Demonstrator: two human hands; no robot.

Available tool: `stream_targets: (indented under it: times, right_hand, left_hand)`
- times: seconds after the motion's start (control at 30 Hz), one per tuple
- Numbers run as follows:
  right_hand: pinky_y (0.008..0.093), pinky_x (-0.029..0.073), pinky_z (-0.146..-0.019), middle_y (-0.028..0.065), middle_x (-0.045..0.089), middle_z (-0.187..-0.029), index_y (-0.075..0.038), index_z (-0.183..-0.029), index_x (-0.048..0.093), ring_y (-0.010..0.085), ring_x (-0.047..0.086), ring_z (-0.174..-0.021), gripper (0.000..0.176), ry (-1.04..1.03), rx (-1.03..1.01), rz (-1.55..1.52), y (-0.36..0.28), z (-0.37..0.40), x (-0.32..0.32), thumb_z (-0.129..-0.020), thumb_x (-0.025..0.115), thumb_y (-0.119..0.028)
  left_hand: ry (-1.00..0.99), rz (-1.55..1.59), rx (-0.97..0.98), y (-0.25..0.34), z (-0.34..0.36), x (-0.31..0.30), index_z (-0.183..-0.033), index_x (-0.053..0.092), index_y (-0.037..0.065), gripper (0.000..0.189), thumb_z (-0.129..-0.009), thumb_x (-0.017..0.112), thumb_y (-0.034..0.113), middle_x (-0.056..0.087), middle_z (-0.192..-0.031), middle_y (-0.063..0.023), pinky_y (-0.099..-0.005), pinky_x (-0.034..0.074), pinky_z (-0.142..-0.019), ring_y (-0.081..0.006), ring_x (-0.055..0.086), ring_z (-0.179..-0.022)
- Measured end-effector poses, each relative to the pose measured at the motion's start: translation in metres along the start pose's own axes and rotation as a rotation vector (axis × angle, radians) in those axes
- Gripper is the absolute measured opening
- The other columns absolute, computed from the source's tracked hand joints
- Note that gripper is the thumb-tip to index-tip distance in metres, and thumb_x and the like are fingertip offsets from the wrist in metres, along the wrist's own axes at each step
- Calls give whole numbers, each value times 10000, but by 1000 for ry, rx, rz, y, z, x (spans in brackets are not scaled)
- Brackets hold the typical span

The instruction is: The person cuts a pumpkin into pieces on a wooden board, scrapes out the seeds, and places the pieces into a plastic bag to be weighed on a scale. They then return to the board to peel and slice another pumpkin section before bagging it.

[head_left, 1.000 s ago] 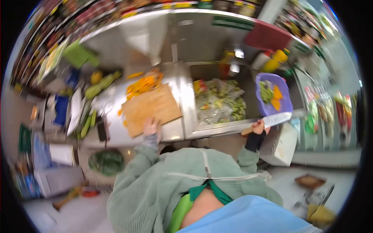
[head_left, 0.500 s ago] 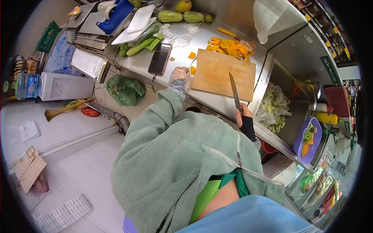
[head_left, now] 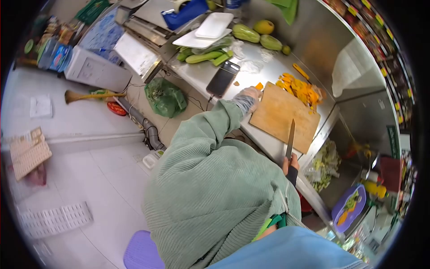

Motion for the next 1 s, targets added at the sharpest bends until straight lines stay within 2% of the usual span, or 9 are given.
stream_targets:
  times: [0.2, 0.43, 0.57, 0.6, 0.7, 0.73, 0.83, 0.93, 1.0]
  right_hand:
    - [270, 408, -513, 42, 532, -628, -26, -1058, 534, 122, 490, -537, 267, -112, -83, -25, 14, -23, 4, -809, 573, -116]
    - [251, 390, -570, 33, 498, -728, 10, -1065, 520, 101, 445, -621, 244, -353, -198, -59, -45, -58, 42, -855, 523, -116]
    - [243, 367, -491, 14, 484, -697, -12, -1067, 510, 83, 423, -558, 245, -422, -220, -99, -87, -57, 87, -863, 534, -146]
    - [232, 358, -420, 3, 487, -665, -42, -1074, 505, 69, 425, -494, 244, -395, -302, -121, -108, -56, 99, -864, 538, -160]
    - [216, 376, -502, 5, 514, -696, -37, -1123, 501, 69, 450, -561, 285, -494, -476, -92, -168, -42, 146, -854, 553, -118]
    - [220, 394, -555, 12, 541, -722, -31, -1116, 517, 78, 462, -596, 285, -597, -356, -79, -179, -39, 164, -842, 563, -95]
    - [234, 402, -550, 42, 555, -689, -5, -1060, 539, 76, 476, -597, 230, -618, -587, -16, -257, -25, 223, -843, 543, -79]
    - [275, 423, -554, 102, 571, -686, -8, -1057, 539, 161, 524, -577, 242, -681, -799, -12, -355, -16, 286, -833, 558, -96]
    - [304, 413, -541, 126, 553, -690, -19, -1083, 528, 197, 527, -580, 266, -759, -779, 21, -406, -27, 332, -829, 555, -95]
  left_hand:
    - [116, 35, -37, -24, 62, -23, -1073, 617, 78, 322, -795, 561, 230, 561, -1129, -175, -352, 432, -922, -312, 561, -1015]
    - [-49, -11, -447, -137, 169, -28, -1169, 554, 121, 418, -801, 564, 320, 534, -1176, -170, -372, 409, -946, -311, 513, -1092]
    - [38, 21, -547, -212, 236, -24, -1147, 571, 89, 441, -774, 582, 324, 564, -1135, -176, -378, 410, -943, -322, 528, -1072]
    - [70, 44, -599, -231, 251, -26, -1138, 577, 77, 450, -763, 589, 325, 574, -1119, -178, -378, 410, -943, -325, 531, -1067]
    - [43, 70, -733, -282, 286, -36, -1098, 593, 77, 389, -778, 560, 296, 587, -1109, -151, -382, 433, -905, -306, 537, -1066]
    - [36, 59, -747, -299, 293, -45, -1103, 593, 72, 402, -780, 559, 309, 582, -1124, -151, -379, 431, -912, -305, 536, -1070]
    - [36, 190, -832, -339, 315, -104, -1158, 562, 67, 480, -754, 597, 324, 575, -1135, -176, -370, 409, -942, -311, 526, -1084]
    - [176, 111, -773, -423, 340, -139, -1163, 553, 61, 485, -766, 587, 336, 577, -1129, -178, -374, 411, -931, -312, 528, -1077]
    - [219, 57, -775, -463, 351, -174, -1160, 554, 59, 483, -770, 584, 342, 577, -1127, -179, -376, 412, -926, -314, 529, -1074]
Point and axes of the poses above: each hand's wrist, its own z-axis away from the middle knuckle, its own x-axis out of the palm, y = z × x, the point moved 7 cm from there along -z, towards the middle knuckle
